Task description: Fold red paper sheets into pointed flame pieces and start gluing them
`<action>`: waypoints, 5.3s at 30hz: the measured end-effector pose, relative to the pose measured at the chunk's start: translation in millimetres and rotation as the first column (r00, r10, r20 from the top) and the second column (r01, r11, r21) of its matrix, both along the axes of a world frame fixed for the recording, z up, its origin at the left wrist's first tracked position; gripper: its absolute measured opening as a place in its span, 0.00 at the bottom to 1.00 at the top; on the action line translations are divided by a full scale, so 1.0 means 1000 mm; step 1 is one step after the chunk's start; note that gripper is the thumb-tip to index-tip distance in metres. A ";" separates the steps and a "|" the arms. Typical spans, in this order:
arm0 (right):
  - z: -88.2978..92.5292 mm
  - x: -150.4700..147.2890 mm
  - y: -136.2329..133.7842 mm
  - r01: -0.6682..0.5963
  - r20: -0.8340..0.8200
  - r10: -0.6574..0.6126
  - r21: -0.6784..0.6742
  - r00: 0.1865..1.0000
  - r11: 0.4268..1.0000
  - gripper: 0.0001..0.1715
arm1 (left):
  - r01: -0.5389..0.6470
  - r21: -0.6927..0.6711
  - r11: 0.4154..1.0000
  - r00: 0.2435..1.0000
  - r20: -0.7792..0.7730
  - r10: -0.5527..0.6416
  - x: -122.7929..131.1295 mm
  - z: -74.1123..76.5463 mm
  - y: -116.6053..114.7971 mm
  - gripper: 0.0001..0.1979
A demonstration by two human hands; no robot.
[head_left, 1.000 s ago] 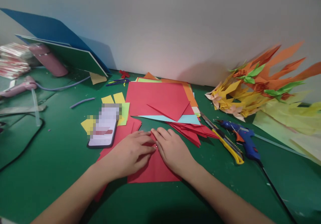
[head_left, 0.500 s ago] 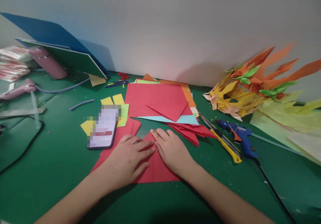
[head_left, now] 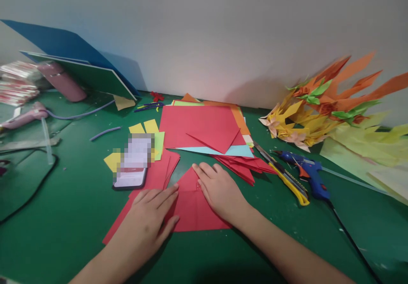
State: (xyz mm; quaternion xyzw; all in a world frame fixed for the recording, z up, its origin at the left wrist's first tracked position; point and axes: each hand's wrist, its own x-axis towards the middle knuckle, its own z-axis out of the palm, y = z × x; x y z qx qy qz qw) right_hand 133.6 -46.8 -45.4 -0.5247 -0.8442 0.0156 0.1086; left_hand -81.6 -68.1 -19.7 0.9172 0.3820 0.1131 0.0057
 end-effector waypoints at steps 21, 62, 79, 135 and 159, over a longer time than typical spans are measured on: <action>-0.003 0.001 -0.001 -0.032 -0.013 0.033 0.085 0.999 0.996 0.25 | 0.017 0.223 0.975 0.993 0.108 -0.042 0.025 0.033 0.040 0.14; -0.006 0.011 -0.003 -0.064 -0.401 0.058 -0.002 0.914 0.998 0.14 | 0.194 -0.267 0.944 0.919 0.387 -0.080 0.042 -0.012 0.061 0.06; 0.004 0.020 -0.002 -0.269 -0.202 0.272 0.045 0.941 0.962 0.11 | 0.140 -0.360 0.922 0.907 0.420 0.026 0.050 -0.008 0.049 0.14; -0.003 0.023 -0.001 0.182 -0.624 -0.144 -0.003 0.768 0.983 0.12 | 0.216 -0.137 0.967 0.957 0.227 -0.182 0.036 0.000 0.051 0.14; -0.002 0.038 0.002 -0.129 -0.372 0.193 0.190 0.908 0.973 0.15 | 0.143 -0.229 0.963 0.988 0.095 -0.124 0.042 0.000 0.045 0.20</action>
